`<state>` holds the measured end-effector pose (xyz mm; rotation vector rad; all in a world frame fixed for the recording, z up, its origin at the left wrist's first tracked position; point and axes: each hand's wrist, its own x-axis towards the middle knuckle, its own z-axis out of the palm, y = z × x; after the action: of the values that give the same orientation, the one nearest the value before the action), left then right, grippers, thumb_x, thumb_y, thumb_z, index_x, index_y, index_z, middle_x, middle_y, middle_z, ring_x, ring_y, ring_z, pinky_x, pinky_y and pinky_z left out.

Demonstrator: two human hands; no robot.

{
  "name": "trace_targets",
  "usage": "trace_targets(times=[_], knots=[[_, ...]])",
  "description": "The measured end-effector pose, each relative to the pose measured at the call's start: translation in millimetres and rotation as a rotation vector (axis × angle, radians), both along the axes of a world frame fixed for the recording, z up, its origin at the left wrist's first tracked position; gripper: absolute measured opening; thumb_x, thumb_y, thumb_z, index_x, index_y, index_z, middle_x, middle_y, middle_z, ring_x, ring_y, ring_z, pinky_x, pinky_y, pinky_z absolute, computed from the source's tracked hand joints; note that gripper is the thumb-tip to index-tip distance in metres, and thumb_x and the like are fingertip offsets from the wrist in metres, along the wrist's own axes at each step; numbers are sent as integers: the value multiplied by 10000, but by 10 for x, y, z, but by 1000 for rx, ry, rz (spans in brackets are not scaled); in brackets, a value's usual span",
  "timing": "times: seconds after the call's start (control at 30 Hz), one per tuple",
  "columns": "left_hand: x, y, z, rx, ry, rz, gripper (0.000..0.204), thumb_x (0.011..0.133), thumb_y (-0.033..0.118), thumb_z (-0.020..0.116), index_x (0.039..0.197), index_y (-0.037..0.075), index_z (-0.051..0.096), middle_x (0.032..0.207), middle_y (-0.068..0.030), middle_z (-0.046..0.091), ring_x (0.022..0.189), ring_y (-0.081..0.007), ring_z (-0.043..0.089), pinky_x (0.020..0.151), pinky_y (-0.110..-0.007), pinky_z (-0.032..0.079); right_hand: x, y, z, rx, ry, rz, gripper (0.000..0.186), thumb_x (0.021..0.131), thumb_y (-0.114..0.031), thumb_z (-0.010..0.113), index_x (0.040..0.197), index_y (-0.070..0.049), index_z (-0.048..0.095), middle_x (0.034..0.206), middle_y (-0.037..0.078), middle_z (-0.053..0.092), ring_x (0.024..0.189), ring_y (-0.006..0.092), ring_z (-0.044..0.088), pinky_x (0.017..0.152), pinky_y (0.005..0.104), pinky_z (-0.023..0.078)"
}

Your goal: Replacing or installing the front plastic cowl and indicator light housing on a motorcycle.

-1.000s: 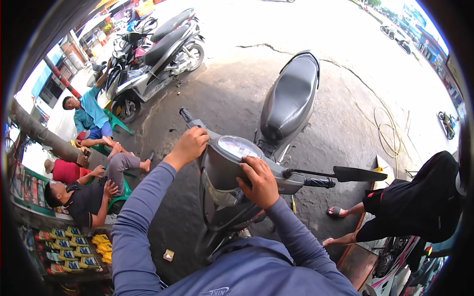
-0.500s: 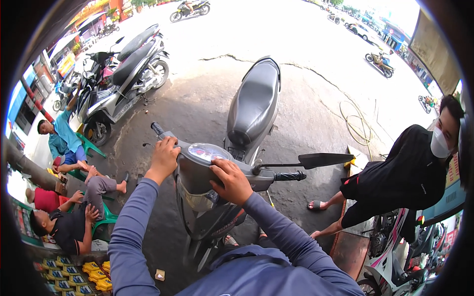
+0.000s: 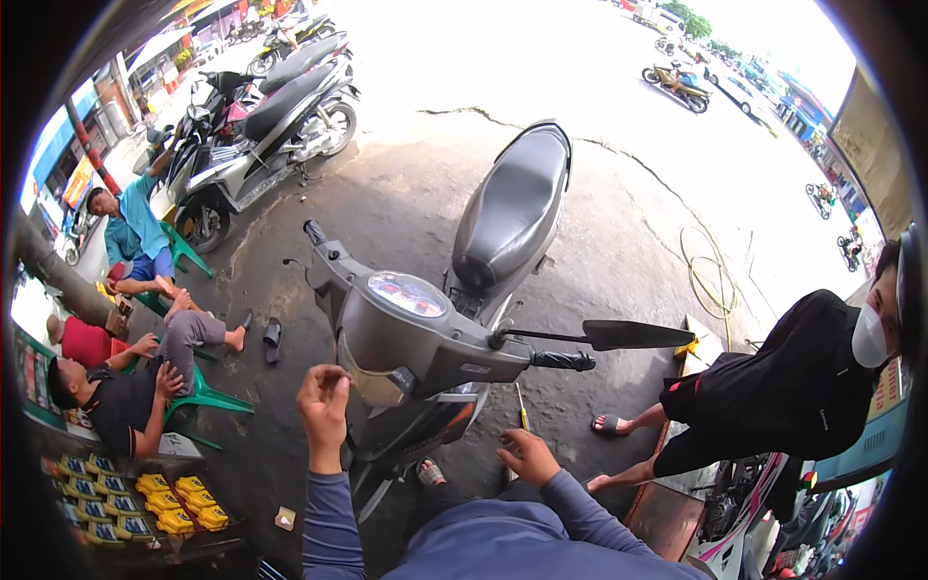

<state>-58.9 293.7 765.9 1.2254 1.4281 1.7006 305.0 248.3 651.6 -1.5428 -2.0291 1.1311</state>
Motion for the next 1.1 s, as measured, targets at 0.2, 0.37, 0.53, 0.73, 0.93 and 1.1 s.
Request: trace_targets(times=[0.2, 0.37, 0.53, 0.73, 0.93, 1.1], knots=[[1034, -1896, -2378, -1127, -35, -396, 312, 945, 296, 620, 900, -5, 686, 837, -116, 708, 757, -179, 676, 717, -328, 534, 1391, -641, -2558, -525, -584, 378, 416, 839, -413, 658, 1070, -70, 701, 1036, 156, 706, 986, 343, 668, 861, 434, 517], [1737, -2373, -4054, -1249, 584, -248, 269, 890, 304, 640, 959, 51, 699, 932, -142, 710, 899, -266, 668, 798, -397, 511, 1660, -348, -2961, -480, -744, 682, 385, 846, -360, 670, 1077, -53, 695, 1031, 166, 705, 997, 345, 663, 856, 431, 523], [1949, -2308, -3937, -894, 251, -1263, 267, 888, 280, 642, 965, 25, 668, 873, -133, 695, 876, -268, 663, 799, -379, 476, 1762, 178, -2824, -750, -194, 1172, 322, 860, -335, 677, 1032, -64, 697, 882, 132, 701, 774, 266, 675, 746, 397, 544], [1829, -2263, -4840, -1027, 565, -454, 211, 854, 239, 667, 929, 42, 680, 871, -160, 698, 850, -332, 673, 752, -420, 513, 1560, 654, -4845, -738, -279, 446, 316, 871, -303, 697, 1047, -42, 686, 841, 70, 682, 729, 163, 658, 664, 315, 562], [2231, -1506, -6407, -670, 586, -199, 161, 858, 163, 658, 834, 19, 591, 810, -148, 642, 810, -369, 635, 713, -446, 508, 1585, 929, -7028, -358, -656, -101, 534, 758, -390, 739, 1163, -56, 637, 1162, 193, 650, 1062, 331, 647, 886, 436, 532], [2406, -1763, -6668, -667, 604, -74, 266, 835, 157, 699, 691, 8, 533, 683, -135, 569, 618, -340, 574, 559, -423, 444, 1349, 1005, -7670, -223, -463, 44, 476, 772, -361, 738, 1104, -29, 660, 1080, 211, 683, 1068, 340, 644, 918, 407, 517]])
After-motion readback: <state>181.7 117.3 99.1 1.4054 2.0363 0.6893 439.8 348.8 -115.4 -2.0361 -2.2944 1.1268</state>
